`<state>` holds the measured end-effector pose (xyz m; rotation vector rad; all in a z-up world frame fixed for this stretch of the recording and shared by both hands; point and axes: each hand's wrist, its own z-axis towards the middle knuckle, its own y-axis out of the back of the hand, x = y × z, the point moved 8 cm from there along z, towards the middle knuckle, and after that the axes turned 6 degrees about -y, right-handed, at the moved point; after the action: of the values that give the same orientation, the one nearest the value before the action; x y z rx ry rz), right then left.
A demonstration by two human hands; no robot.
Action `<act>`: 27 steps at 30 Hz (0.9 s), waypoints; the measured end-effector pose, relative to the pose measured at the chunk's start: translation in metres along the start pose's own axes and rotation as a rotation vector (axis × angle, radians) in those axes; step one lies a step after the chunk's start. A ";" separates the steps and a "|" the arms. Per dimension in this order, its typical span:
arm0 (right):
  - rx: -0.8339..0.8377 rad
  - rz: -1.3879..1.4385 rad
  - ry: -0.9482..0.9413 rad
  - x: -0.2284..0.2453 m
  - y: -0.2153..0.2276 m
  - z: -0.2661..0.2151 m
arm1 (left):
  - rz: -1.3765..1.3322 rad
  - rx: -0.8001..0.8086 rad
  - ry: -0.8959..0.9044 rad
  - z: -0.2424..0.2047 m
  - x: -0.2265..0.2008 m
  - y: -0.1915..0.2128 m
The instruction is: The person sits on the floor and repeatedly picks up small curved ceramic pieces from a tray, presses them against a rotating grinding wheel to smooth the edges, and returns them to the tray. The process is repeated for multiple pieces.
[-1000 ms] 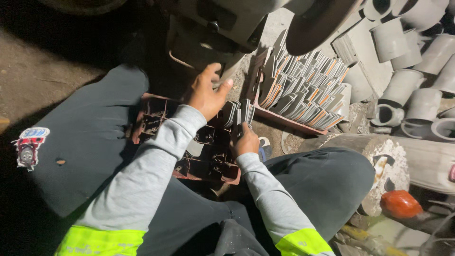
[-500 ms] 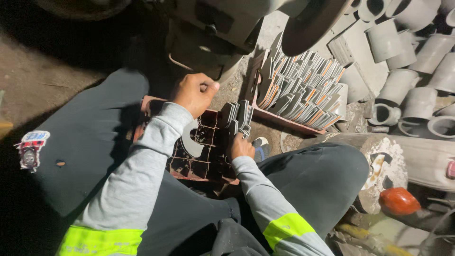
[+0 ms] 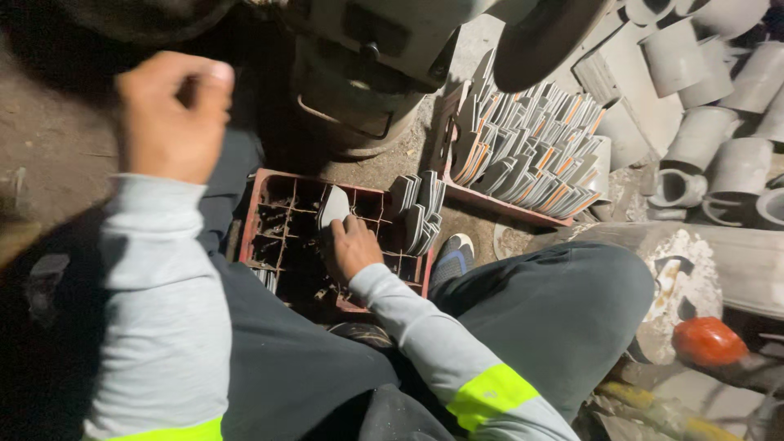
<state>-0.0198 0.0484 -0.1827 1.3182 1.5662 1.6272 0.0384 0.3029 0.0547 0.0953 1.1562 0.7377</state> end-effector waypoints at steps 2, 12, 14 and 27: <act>0.029 -0.037 -0.001 0.013 -0.006 0.007 | -0.003 -0.042 0.161 -0.007 0.013 0.021; 0.023 0.080 -0.142 -0.012 -0.049 0.015 | 0.263 0.177 0.149 -0.024 0.057 -0.020; 0.028 0.171 -0.163 -0.018 -0.047 0.010 | 0.263 0.233 0.192 -0.030 0.062 -0.039; 0.067 1.036 -0.292 -0.140 0.062 0.016 | 0.224 1.030 0.000 -0.098 -0.010 -0.239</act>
<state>0.0650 -0.0795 -0.1664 2.5099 0.7557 1.7612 0.0670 0.0851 -0.0824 1.0963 1.4407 0.2646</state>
